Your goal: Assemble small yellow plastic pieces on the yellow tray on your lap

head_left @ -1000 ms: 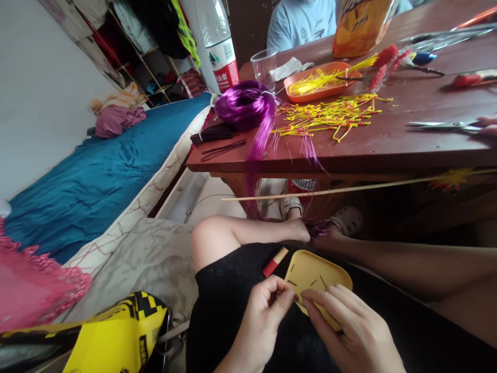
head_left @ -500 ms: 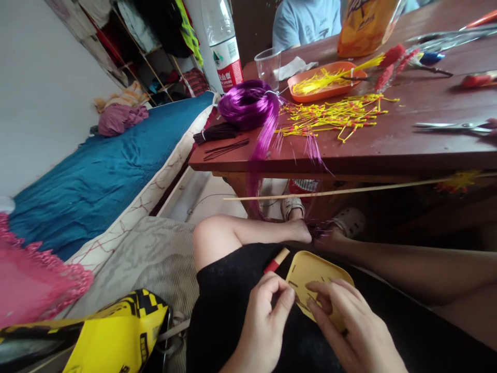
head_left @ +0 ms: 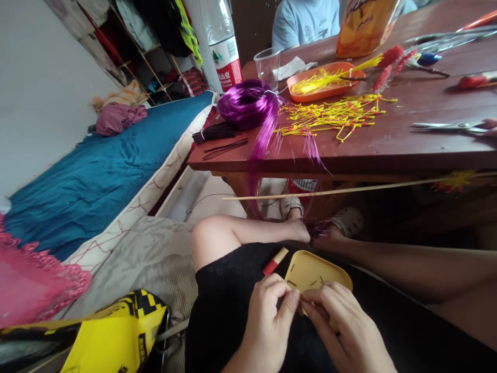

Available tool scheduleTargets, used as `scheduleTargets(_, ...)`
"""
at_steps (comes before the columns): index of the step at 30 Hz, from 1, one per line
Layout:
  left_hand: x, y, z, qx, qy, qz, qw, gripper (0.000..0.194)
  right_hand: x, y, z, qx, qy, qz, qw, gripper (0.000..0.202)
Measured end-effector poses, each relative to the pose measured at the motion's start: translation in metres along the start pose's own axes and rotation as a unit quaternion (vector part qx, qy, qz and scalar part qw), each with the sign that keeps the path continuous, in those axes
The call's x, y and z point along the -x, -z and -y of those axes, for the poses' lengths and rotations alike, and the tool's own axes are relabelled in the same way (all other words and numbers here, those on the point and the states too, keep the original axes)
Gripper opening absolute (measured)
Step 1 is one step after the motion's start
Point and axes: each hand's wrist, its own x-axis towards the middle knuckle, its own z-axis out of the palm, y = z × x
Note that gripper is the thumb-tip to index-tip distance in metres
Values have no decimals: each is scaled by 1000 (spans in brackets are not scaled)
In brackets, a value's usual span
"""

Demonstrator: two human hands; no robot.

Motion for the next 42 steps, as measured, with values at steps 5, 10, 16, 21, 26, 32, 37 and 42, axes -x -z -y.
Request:
scheduleTargets(5,1,4,-2,-85,-39,-28,995,28,-2,0,0,8,24,-9,1000,9)
scheduleTargets(10,7,8,-5,-115,-86,-71,987,22,-2,1,5,6,-35,-62,997,14)
scheduleTargets(16,6,5,-4,-72,-66,-35,995,19,5,3,-2,-26,-51,-40,998,10)
scheduleTargets(21,6,7,-5,-128,-120,-43,984,16,7,7,-7,-16,-53,-21,998,10)
scheduleTargets(26,7,6,-6,-170,-156,-55,971,16,5,8,-9,38,-3,-28,999,10)
scheduleTargets(32,9,5,-2,-180,-189,-71,963,18,3,12,-15,99,73,-46,991,8)
scheduleTargets(37,9,6,-3,-186,-200,-74,959,17,5,11,-18,119,103,-33,987,9)
scheduleTargets(42,9,4,-2,-192,-210,-79,955,18,2,12,-17,122,116,-35,985,5)
